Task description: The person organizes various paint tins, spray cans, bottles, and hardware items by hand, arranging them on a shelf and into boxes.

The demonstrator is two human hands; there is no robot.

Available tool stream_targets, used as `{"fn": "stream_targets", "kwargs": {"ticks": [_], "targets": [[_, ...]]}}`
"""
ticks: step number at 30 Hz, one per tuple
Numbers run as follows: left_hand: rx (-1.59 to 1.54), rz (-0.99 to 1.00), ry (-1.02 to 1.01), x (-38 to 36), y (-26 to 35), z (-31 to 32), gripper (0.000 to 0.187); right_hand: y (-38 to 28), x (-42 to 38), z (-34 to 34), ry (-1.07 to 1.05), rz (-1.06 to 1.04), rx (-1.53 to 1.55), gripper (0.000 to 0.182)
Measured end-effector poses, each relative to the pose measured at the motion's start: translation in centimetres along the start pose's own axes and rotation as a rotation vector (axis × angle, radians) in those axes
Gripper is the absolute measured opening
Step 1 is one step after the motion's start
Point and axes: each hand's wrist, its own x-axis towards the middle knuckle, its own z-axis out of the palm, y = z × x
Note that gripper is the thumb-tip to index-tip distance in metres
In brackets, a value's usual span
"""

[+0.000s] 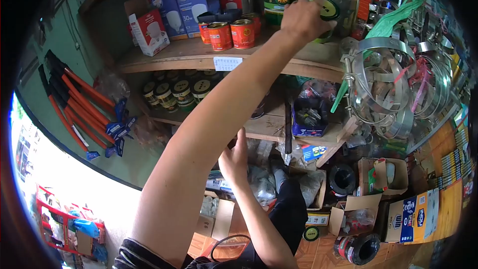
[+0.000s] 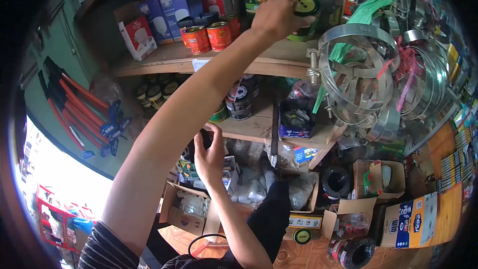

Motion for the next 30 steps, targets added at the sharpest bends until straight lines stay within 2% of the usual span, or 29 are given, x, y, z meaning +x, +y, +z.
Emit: {"fn": "stream_targets", "kwargs": {"ticks": [3,6,8,11,12,13,15,17,18,19,20,21,22,24,25,26,27,28,29,30], "targets": [[0.016,0.012,-0.058,0.3,-0.3,-0.1,0.058,0.2,0.0,0.2,-0.023,0.057,-0.002,0.037],[0.067,0.047,-0.064,0.1,0.1,-0.7,0.060,-0.5,0.0,0.0,-0.003,0.020,-0.032,0.035],[0.143,0.085,-0.161,0.7,0.7,-0.9,0.069,-0.6,0.1,0.0,0.013,0.004,-0.034,0.036],[0.120,0.036,-0.178,1.4,0.9,-0.2,0.095,1.2,-0.1,-0.7,-0.098,-0.008,-0.037,0.037],[0.071,-0.006,-0.280,1.7,1.1,-1.0,0.112,1.7,0.0,-0.5,-0.160,-0.007,-0.015,0.038],[0.060,-0.034,-0.276,1.6,1.4,-1.4,0.110,1.4,0.2,0.0,-0.162,-0.051,-0.027,0.037],[0.084,0.038,-0.232,0.8,1.3,-2.4,0.110,0.7,0.6,-0.3,-0.138,-0.123,-0.053,0.036],[-0.008,0.014,-0.200,-0.2,0.6,-5.1,0.112,-0.6,1.1,-0.6,-0.030,-0.096,-0.085,0.031],[-0.067,0.006,-0.192,-1.0,0.6,-6.1,0.113,-1.7,1.4,-0.7,0.053,-0.036,-0.106,0.027],[-0.125,-0.012,-0.039,-2.3,0.7,-7.6,0.108,-2.1,1.6,-1.1,0.087,0.044,-0.049,0.025],[-0.181,-0.065,-0.010,-3.2,0.7,-9.3,0.104,-2.3,1.9,-1.6,0.124,0.122,0.007,0.025],[-0.243,-0.120,0.016,-4.4,0.9,-11.9,0.100,-1.3,2.5,-2.0,0.159,0.176,0.156,0.027],[-0.312,-0.162,0.074,-6.1,0.9,-14.2,0.096,-0.5,3.0,-2.5,0.162,0.136,0.194,0.032],[-0.449,-0.184,0.160,-10.4,0.3,-18.9,0.089,-3.9,2.4,-3.3,0.032,0.363,0.700,0.049],[-0.458,-0.213,0.149,-13.0,0.1,-21.3,0.088,-2.7,2.6,-4.2,-0.332,0.309,1.055,0.071],[-0.511,-0.244,0.153,-15.8,0.2,-23.3,0.088,-2.9,1.8,-4.3,-0.336,0.354,1.050,0.072],[-0.695,-0.286,0.084,-18.2,0.5,-25.0,0.087,-3.4,0.8,-4.2,-0.342,0.397,1.046,0.073],[-0.639,-0.364,-0.056,-20.4,0.3,-26.9,0.083,-3.7,-0.2,-3.7,-0.344,0.437,1.046,0.074],[-0.293,-0.312,-0.213,-22.9,-0.6,-28.3,0.083,-2.9,-1.2,-1.8,0.008,0.583,0.737,0.069],[-0.057,-0.149,-0.258,-24.1,-0.8,-28.9,0.083,-1.8,-1.7,-0.9,-0.103,0.585,0.540,0.068]]}}
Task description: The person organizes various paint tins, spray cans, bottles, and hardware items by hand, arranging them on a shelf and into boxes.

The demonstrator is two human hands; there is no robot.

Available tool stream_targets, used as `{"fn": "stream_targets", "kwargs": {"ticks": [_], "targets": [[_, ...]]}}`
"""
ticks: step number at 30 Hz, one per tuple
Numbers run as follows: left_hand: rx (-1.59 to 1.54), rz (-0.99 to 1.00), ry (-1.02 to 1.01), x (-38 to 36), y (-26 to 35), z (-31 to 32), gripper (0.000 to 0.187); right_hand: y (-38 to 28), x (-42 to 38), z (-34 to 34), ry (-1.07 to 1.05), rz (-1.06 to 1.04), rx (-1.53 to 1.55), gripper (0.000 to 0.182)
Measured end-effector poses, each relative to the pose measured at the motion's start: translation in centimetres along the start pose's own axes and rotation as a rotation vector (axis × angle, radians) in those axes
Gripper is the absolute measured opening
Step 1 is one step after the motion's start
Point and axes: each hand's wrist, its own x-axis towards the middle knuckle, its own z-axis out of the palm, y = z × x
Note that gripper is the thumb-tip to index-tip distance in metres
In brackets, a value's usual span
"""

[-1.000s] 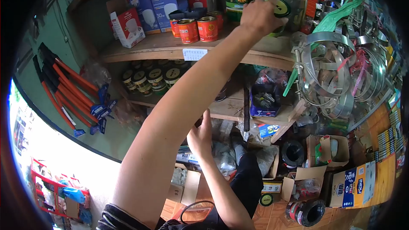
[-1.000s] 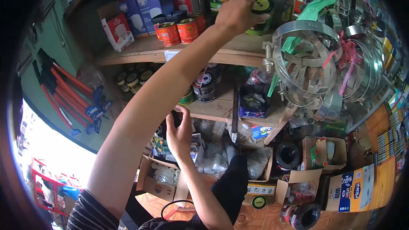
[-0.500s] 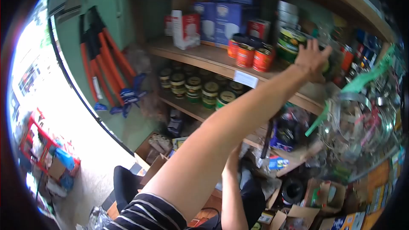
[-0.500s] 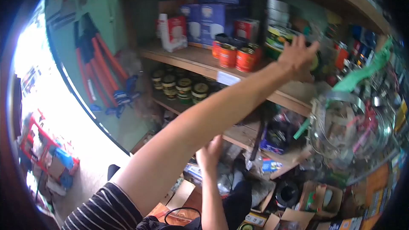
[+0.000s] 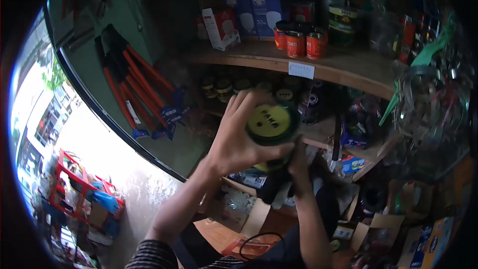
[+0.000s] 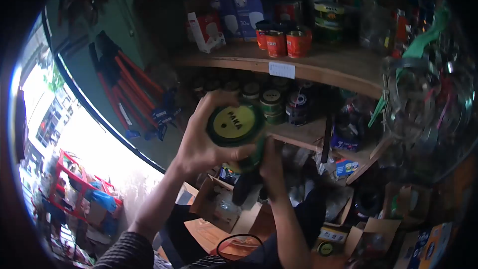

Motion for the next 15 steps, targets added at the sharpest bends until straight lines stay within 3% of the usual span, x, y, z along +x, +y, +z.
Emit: {"fn": "stream_targets", "kwargs": {"ticks": [1,2,5,6,8,9,10,12,13,15], "targets": [[-0.126,-0.169,-0.007,-1.6,-0.8,0.8,0.086,1.7,0.1,0.0,-0.040,0.041,-0.218,0.066],[-0.249,-0.358,-0.006,-3.2,-1.7,1.6,0.089,2.8,-0.6,0.5,-0.094,0.104,-0.213,0.067],[-0.477,-0.426,0.206,-7.1,-2.4,2.9,0.107,3.4,-3.9,3.3,-0.142,0.344,0.043,0.074],[-0.423,-0.419,0.240,-8.3,-3.0,3.1,0.112,4.0,-4.5,4.0,-0.199,0.349,0.135,0.074],[-0.468,-0.419,0.267,-10.5,-3.8,3.9,0.116,5.0,-5.3,4.6,-0.307,0.331,0.319,0.075],[-0.659,-0.535,0.166,-10.9,-3.5,3.6,0.118,7.1,-3.9,3.5,-0.179,0.310,0.176,0.073],[-0.705,-0.519,0.152,-11.5,-4.7,3.7,0.111,6.1,-3.8,3.7,-0.165,0.272,-0.044,0.072],[-0.865,-0.680,-0.094,-11.7,-6.4,2.1,0.100,4.0,-4.1,3.7,-0.128,0.198,-0.468,0.071],[-0.849,-0.609,-0.057,-11.7,-6.6,1.9,0.080,4.5,-3.9,3.6,-0.094,0.084,-0.547,0.067],[-0.829,-0.695,0.018,-12.4,-7.5,2.4,0.069,4.1,-4.1,3.3,-0.235,-0.006,-0.627,0.064]]}}
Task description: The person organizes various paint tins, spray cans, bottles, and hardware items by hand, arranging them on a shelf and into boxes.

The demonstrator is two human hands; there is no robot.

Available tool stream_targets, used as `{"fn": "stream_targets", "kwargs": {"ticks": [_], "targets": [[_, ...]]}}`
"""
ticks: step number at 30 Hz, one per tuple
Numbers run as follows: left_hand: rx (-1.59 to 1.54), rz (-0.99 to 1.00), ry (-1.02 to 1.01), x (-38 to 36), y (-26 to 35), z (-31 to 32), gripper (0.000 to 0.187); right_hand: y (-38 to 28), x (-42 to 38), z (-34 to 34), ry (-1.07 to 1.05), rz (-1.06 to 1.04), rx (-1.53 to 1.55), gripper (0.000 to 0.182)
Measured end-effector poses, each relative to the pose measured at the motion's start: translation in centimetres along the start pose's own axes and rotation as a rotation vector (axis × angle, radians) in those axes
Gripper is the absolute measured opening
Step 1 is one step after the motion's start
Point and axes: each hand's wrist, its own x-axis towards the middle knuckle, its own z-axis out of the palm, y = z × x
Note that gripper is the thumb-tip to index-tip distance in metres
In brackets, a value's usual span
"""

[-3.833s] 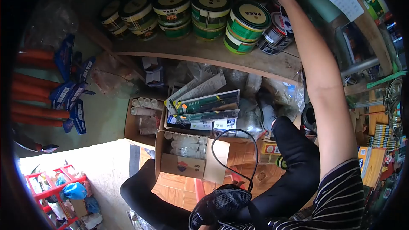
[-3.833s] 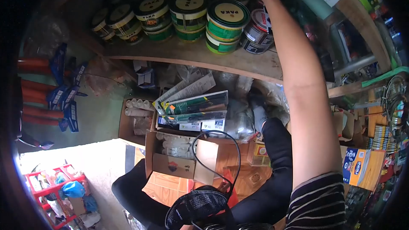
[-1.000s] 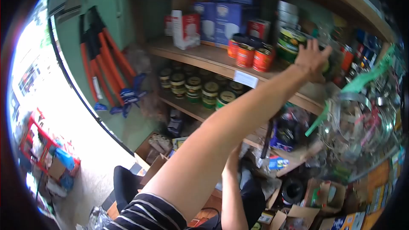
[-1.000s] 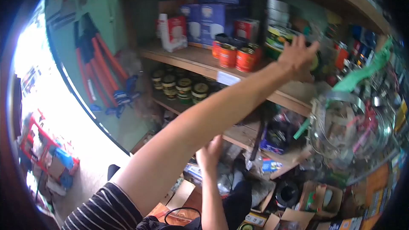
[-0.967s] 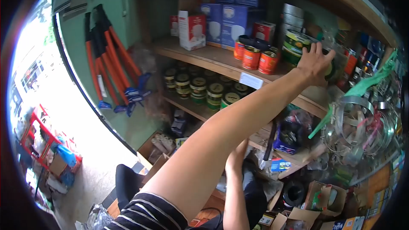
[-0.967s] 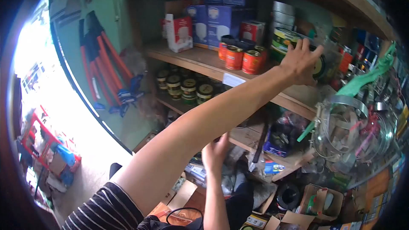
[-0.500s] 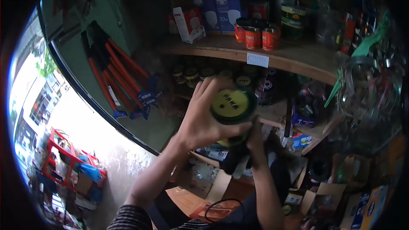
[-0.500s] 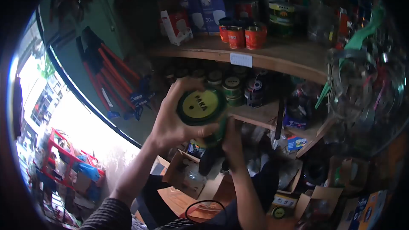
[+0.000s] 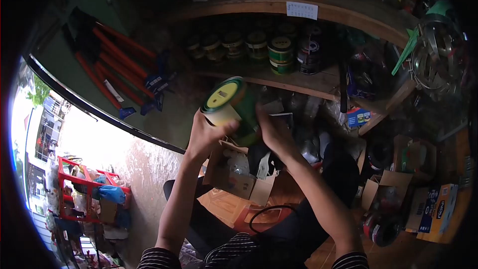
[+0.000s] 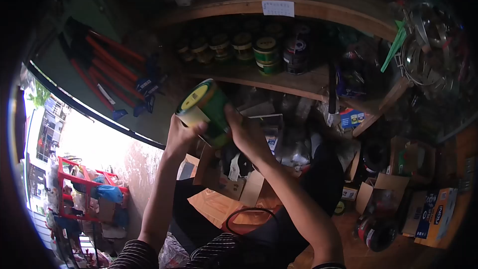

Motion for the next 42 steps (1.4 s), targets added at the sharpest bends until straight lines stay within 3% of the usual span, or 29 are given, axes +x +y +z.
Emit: {"fn": "stream_targets", "kwargs": {"ticks": [1,2,3,5,7,11,13,14,16,18,25,26,29,30,33,38,40,42], "targets": [[-0.001,-0.023,0.052,0.2,-1.0,-0.1,0.065,-0.6,-0.2,-0.2,-0.056,-0.060,-0.043,0.063],[-0.025,0.012,0.145,1.0,-2.3,0.1,0.058,-1.6,-0.4,-1.0,-0.091,0.016,-0.360,0.061],[-0.028,-0.009,0.191,2.2,-3.9,-0.7,0.057,2.1,0.6,-0.4,-0.098,-0.241,-0.226,0.058],[0.088,-0.134,0.351,5.0,-4.8,-1.4,0.056,0.3,-0.8,-0.5,-0.164,-0.313,-0.388,0.050],[-0.003,-0.109,0.431,8.1,-4.3,-0.6,0.055,-0.4,-1.3,-0.8,-0.237,-0.323,-0.640,0.041],[-0.018,-0.221,0.493,16.3,-5.2,-2.0,0.060,-0.2,-2.0,-1.5,-0.397,-0.367,-0.824,0.035],[-0.225,-0.198,0.437,21.0,-6.1,-2.5,0.060,0.5,-2.7,-1.4,-0.398,-0.415,-0.827,0.035],[-0.328,-0.194,0.411,23.5,-6.8,-2.7,0.059,-0.3,-3.0,-1.5,-0.521,-0.347,-0.859,0.037],[-0.743,-0.130,0.051,29.0,-8.9,-3.1,0.066,-0.1,-3.8,-1.6,-0.571,-0.384,-0.713,0.035],[-0.733,-0.129,0.038,33.3,-9.9,-3.6,0.067,-2.0,-4.2,-2.1,-0.652,-0.330,-0.658,0.032],[-0.661,-0.036,0.059,41.0,-11.5,-1.2,0.066,-1.5,-5.5,-3.3,-0.456,-0.598,-0.866,0.028],[-0.650,-0.023,0.061,42.0,-11.5,-0.9,0.066,-1.9,-5.7,-3.8,-0.488,-0.619,-0.866,0.034],[-0.615,0.028,0.059,45.8,-11.4,0.4,0.066,-3.6,-5.9,-4.8,-0.580,-0.430,-0.704,0.036],[-0.601,0.045,0.056,47.3,-11.6,1.0,0.066,-3.7,-6.2,-4.5,-0.556,-0.418,-0.700,0.024],[-0.551,0.078,0.054,50.8,-12.4,2.7,0.066,-3.6,-6.1,-4.7,-0.384,-0.461,-0.550,0.018],[-0.438,0.112,0.084,54.0,-15.4,4.0,0.065,-2.8,-5.6,-5.0,-0.350,-0.502,-0.555,0.021],[-0.384,0.127,0.091,54.8,-16.2,4.1,0.065,-1.8,-6.5,-4.4,-0.412,-0.264,-0.464,0.023],[-0.331,0.145,0.098,55.3,-17.0,3.9,0.065,-2.3,-6.3,-5.9,-0.392,-0.334,-0.526,0.026]]}}
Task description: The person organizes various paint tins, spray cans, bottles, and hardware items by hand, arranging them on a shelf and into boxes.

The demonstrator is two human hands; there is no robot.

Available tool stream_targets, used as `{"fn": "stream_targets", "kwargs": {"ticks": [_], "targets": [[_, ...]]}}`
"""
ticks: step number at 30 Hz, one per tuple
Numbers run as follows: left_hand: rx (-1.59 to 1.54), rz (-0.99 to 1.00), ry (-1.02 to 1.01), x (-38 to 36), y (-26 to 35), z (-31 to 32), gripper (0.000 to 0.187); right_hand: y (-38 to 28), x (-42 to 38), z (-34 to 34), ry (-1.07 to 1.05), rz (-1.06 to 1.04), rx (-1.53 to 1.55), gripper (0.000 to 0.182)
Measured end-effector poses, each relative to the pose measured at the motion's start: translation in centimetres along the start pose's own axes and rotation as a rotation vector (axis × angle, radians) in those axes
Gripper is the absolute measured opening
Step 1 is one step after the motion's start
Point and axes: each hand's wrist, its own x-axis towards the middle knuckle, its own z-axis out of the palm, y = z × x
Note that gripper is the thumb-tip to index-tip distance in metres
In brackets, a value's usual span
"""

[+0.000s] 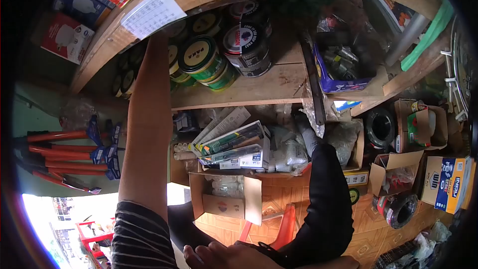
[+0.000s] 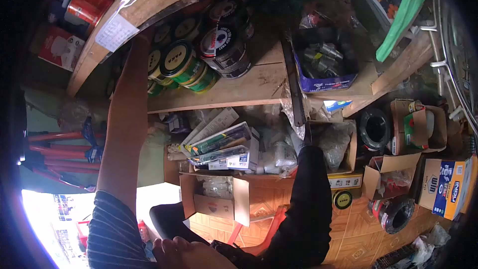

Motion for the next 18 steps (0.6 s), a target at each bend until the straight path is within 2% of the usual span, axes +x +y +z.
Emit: {"fn": "stream_targets", "kwargs": {"ticks": [5,18], "targets": [[0.144,0.064,-0.012,1.3,-1.6,-0.8,0.064,0.0,0.3,-2.9,0.021,-0.002,-0.100,0.033],[0.641,0.297,-0.076,3.7,-3.3,-2.7,0.063,0.0,1.1,-3.6,0.050,0.077,-0.115,0.053]]}}
